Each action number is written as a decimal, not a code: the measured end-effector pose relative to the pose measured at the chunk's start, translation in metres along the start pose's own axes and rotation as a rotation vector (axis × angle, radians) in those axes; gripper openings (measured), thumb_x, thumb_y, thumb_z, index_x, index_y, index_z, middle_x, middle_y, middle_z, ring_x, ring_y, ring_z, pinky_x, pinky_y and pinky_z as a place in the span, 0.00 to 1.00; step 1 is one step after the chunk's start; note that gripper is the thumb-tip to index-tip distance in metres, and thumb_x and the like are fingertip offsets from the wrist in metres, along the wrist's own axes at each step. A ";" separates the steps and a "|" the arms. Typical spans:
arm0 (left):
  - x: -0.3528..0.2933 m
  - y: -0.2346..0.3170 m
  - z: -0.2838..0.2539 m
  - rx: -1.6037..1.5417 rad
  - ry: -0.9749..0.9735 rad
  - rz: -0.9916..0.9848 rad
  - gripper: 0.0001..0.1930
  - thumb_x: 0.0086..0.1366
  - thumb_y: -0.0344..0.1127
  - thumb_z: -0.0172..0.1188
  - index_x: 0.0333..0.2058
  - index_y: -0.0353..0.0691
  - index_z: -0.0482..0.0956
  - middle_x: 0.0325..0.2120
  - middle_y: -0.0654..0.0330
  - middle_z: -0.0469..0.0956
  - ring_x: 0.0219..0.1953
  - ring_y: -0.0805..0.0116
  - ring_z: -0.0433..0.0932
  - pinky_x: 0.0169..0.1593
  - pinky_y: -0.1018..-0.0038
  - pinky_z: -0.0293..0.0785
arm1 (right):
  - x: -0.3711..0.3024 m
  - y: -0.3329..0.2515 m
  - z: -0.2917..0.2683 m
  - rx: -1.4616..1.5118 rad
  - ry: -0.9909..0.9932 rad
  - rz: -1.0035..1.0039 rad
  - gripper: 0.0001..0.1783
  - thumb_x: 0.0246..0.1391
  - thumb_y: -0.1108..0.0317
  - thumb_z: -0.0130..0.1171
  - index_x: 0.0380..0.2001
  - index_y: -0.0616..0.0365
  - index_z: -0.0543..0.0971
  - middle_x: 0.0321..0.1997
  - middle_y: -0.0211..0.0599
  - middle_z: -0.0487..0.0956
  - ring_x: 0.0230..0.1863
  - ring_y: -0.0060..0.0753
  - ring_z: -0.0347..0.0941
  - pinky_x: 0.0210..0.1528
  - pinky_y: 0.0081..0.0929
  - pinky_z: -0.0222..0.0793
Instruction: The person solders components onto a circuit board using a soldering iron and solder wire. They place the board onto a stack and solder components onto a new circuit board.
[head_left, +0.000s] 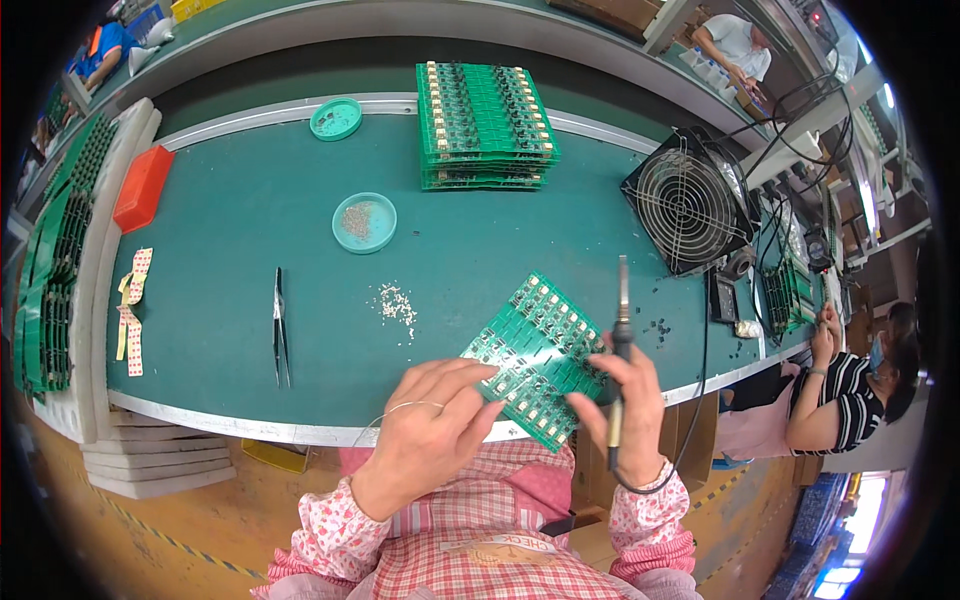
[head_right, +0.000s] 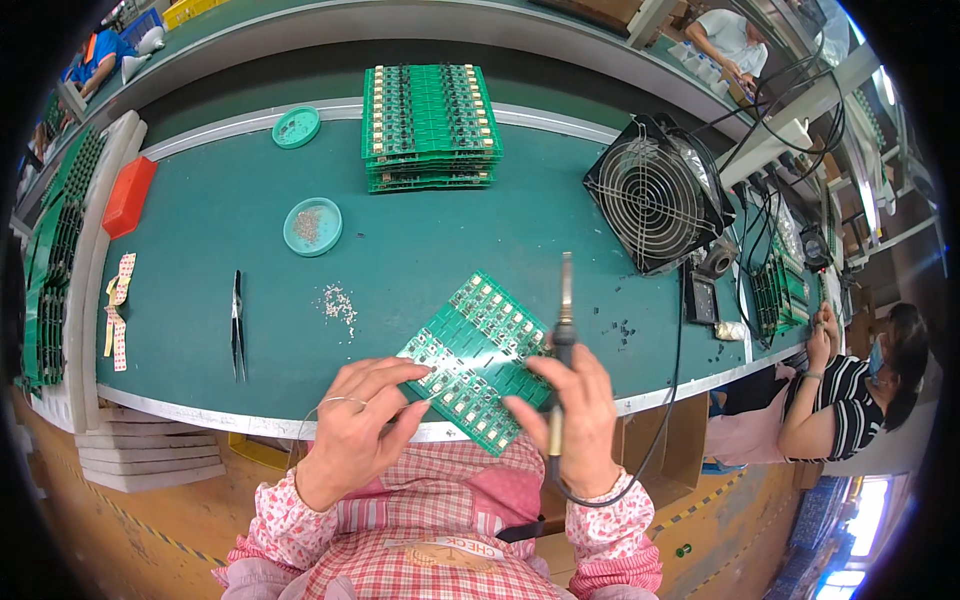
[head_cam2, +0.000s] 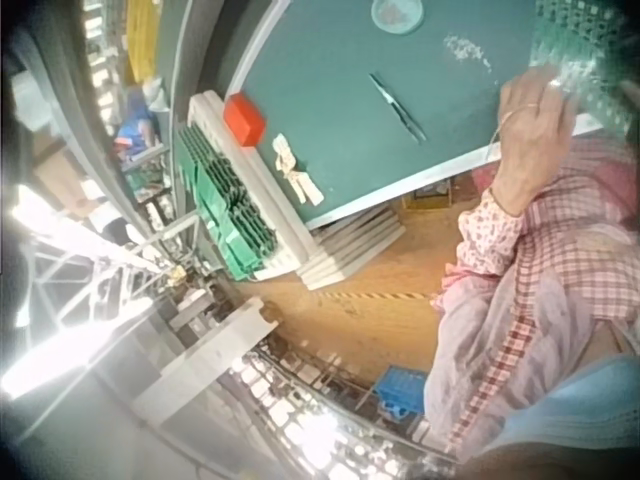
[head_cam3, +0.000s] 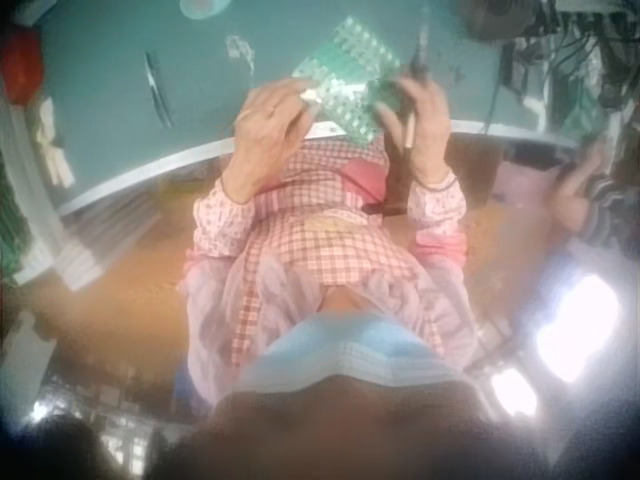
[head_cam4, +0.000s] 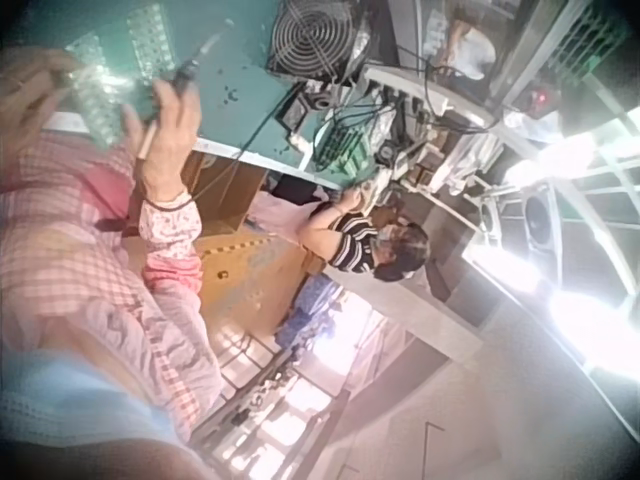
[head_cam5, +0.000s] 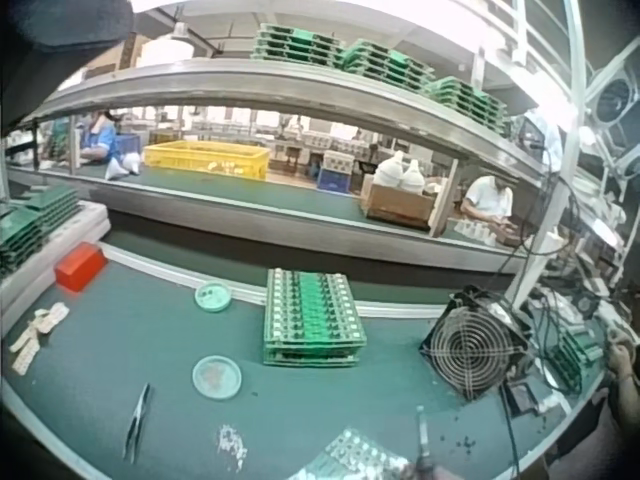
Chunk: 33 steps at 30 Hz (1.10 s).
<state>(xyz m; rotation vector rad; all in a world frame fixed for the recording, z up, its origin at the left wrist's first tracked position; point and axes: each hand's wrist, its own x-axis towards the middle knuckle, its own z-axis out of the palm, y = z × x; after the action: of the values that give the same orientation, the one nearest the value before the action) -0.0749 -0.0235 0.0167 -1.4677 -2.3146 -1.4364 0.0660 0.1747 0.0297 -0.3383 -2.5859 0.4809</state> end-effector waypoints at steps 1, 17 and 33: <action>-0.002 0.000 -0.002 -0.002 -0.005 0.002 0.08 0.55 0.27 0.66 0.25 0.36 0.73 0.41 0.57 0.82 0.45 0.55 0.80 0.49 0.61 0.73 | 0.000 -0.004 0.005 -0.003 -0.025 -0.007 0.28 0.40 0.65 0.75 0.47 0.55 0.78 0.51 0.52 0.76 0.53 0.56 0.72 0.57 0.46 0.68; -0.012 -0.008 -0.011 0.138 0.053 -0.089 0.09 0.53 0.26 0.63 0.21 0.39 0.71 0.40 0.60 0.82 0.46 0.59 0.79 0.49 0.62 0.67 | 0.001 -0.041 0.000 0.475 0.029 -0.238 0.12 0.45 0.76 0.64 0.36 0.63 0.79 0.22 0.38 0.80 0.16 0.31 0.75 0.18 0.26 0.69; -0.012 -0.009 -0.006 0.169 0.069 -0.098 0.08 0.52 0.27 0.65 0.22 0.39 0.73 0.39 0.63 0.81 0.45 0.62 0.78 0.48 0.63 0.65 | 0.014 -0.059 0.013 0.383 -0.049 -0.272 0.09 0.44 0.77 0.63 0.32 0.62 0.76 0.20 0.34 0.79 0.16 0.30 0.75 0.19 0.26 0.69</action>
<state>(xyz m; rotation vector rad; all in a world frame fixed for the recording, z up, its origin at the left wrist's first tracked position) -0.0773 -0.0378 0.0084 -1.2571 -2.4285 -1.2546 0.0388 0.1219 0.0485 0.1555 -2.4619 0.8690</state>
